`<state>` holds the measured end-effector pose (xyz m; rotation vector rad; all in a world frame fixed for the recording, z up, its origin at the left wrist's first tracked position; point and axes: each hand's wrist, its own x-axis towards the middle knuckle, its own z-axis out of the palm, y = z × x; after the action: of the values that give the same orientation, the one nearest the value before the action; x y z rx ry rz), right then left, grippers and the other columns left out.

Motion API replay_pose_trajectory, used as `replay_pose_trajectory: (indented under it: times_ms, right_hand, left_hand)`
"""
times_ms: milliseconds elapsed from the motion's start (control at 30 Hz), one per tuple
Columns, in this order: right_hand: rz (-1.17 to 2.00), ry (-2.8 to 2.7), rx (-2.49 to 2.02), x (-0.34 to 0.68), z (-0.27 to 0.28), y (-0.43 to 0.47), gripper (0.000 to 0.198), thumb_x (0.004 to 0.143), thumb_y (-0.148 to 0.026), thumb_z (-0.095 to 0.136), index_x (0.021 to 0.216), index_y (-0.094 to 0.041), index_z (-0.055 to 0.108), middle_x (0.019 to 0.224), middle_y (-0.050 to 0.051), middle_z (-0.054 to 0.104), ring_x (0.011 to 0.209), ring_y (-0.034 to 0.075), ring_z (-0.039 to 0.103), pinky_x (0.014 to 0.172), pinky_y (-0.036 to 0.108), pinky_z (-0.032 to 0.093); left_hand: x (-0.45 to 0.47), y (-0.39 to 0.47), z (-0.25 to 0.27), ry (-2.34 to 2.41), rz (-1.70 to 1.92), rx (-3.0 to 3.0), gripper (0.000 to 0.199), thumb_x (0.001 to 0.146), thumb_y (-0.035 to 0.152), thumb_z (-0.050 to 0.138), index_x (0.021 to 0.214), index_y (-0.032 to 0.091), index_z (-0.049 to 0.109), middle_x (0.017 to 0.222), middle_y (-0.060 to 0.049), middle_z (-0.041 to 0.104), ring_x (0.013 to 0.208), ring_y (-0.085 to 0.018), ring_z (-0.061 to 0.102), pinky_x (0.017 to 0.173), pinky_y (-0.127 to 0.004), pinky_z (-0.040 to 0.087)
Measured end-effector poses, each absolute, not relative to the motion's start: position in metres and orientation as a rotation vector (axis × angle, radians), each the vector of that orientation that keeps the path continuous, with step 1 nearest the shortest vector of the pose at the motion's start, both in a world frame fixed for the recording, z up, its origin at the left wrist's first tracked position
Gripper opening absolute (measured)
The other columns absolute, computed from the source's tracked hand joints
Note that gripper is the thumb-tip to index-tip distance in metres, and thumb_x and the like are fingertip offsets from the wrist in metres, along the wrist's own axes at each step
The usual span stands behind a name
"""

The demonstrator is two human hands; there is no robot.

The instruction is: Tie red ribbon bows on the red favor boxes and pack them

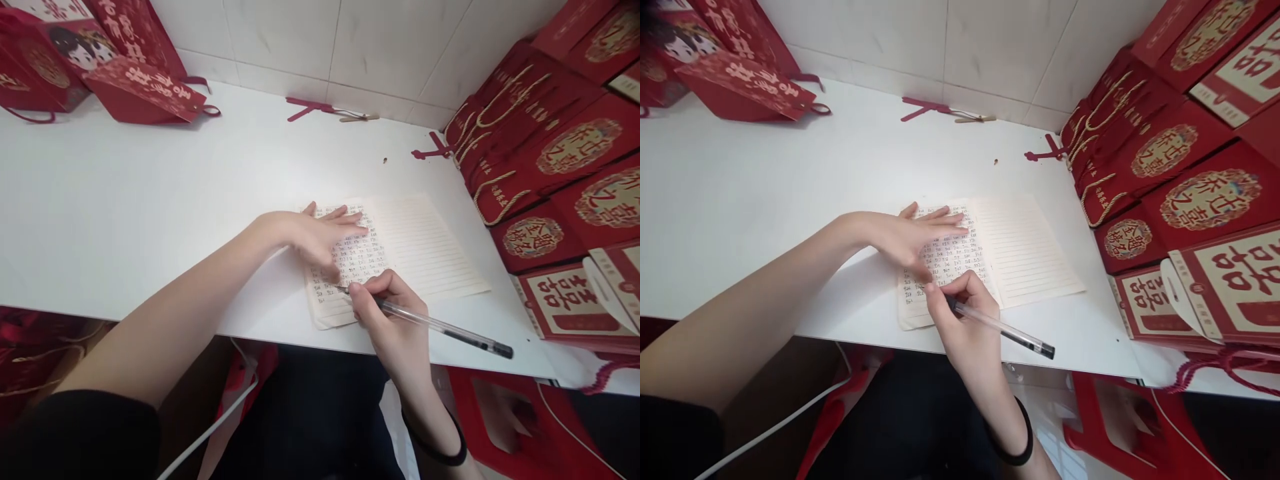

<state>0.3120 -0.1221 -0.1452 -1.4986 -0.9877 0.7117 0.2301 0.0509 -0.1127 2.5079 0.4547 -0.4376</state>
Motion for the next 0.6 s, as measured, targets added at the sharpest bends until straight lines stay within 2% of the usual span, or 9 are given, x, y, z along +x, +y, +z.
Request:
replay_pose_trajectory:
  times_ms: [100, 233, 333, 433, 600]
  right_hand:
    - [0.703, -1.017, -1.544, 0.3117, -0.1446, -0.1237, 0.030, 0.082, -0.031, 0.062, 0.062, -0.018, 0.044, 0.053, -0.004, 0.049, 0.049, 0.009, 0.043, 0.047, 0.020, 0.036]
    - [0.571, -1.114, -1.593, 0.3079, -0.1407, -0.1220, 0.034, 0.081, -0.025, 0.062, 0.057, -0.018, 0.039, 0.050, -0.006, 0.042, 0.046, 0.007, 0.037, 0.044, 0.019, 0.032]
    - [0.418, -1.148, -1.652, 0.3078, -0.1391, -0.1211, 0.035, 0.080, -0.021, 0.060, 0.055, -0.017, 0.036, 0.049, -0.006, 0.039, 0.045, 0.006, 0.032, 0.042, 0.018, 0.028]
    - [0.395, -1.147, -1.717, 0.3096, -0.1384, -0.1212, 0.035, 0.081, -0.020, 0.057, 0.054, -0.018, 0.035, 0.047, -0.006, 0.038, 0.043, 0.006, 0.034, 0.041, 0.019, 0.028]
    - [0.453, -1.182, -1.807, 0.3077, -0.1364, -0.1187, 0.036, 0.080, -0.018, 0.055, 0.052, -0.018, 0.032, 0.046, -0.006, 0.035, 0.043, 0.006, 0.030, 0.041, 0.020, 0.026]
  left_hand:
    - [0.2287, 0.0530, -0.1166, 0.457, -0.432, 2.495, 0.097, 0.058, 0.046, 0.063, 0.143, 0.036, 0.017, 0.155, 0.004, 0.005, 0.141, -0.029, -0.007, 0.110, -0.052, -0.008]
    - [0.2303, 0.0509, -0.1188, 0.476, -0.481, 2.509, 0.098, 0.059, 0.043, 0.064, 0.144, 0.034, 0.017, 0.155, 0.003, 0.007, 0.140, -0.030, -0.008, 0.110, -0.052, -0.007]
    - [0.2318, 0.0488, -0.1188, 0.493, -0.470, 2.522, 0.100, 0.056, 0.041, 0.069, 0.143, 0.033, 0.021, 0.154, 0.001, 0.011, 0.140, -0.033, -0.005, 0.110, -0.054, -0.005]
    - [0.2326, 0.0485, -0.1196, 0.478, -0.384, 2.488, 0.101, 0.051, 0.041, 0.073, 0.140, 0.035, 0.028, 0.153, 0.001, 0.016, 0.140, -0.034, -0.003, 0.110, -0.053, -0.005]
    - [0.2340, 0.0493, -0.1196, 0.469, -0.504, 2.511, 0.111, 0.049, 0.035, 0.075, 0.143, 0.035, 0.016, 0.155, 0.004, 0.000, 0.140, -0.033, -0.010, 0.108, -0.052, -0.013]
